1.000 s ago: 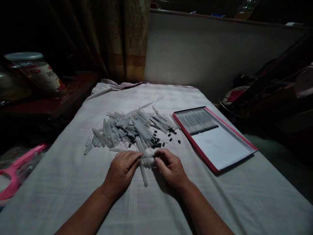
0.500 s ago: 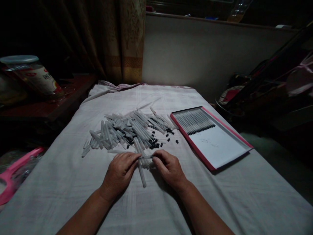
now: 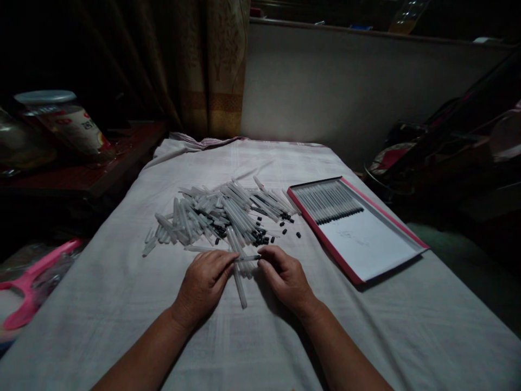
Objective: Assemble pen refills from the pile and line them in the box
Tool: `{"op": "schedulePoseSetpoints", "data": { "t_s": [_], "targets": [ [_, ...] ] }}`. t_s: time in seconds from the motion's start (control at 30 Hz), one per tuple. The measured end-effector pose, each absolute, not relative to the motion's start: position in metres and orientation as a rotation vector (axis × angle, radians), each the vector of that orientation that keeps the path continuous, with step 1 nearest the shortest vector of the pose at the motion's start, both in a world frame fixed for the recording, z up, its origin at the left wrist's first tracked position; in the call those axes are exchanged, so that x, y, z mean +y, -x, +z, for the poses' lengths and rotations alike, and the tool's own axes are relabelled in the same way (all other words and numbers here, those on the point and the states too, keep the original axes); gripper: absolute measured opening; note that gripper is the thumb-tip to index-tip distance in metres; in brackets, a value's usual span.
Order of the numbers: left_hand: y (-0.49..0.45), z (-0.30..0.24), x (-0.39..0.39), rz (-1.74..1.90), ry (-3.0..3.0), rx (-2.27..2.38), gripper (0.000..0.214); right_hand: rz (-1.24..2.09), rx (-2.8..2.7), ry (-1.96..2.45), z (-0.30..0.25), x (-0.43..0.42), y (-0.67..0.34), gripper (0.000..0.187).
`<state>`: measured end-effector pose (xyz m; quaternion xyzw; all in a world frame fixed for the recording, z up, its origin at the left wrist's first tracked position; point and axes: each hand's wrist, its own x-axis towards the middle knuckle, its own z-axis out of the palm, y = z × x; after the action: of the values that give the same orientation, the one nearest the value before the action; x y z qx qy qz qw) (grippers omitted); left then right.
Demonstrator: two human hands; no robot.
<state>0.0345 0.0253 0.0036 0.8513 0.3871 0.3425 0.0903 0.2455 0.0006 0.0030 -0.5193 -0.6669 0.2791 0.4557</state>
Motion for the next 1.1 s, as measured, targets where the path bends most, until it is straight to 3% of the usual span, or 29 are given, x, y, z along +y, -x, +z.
{"op": "schedulePoseSetpoints", "data": {
  "t_s": [1.1],
  "targets": [
    [-0.0347,0.0006,0.0227,1.016,-2.517,1.152,0.019,0.661,-1.713,1.304,-0.0027,0.0006,-0.2466,0.015]
  ]
}}
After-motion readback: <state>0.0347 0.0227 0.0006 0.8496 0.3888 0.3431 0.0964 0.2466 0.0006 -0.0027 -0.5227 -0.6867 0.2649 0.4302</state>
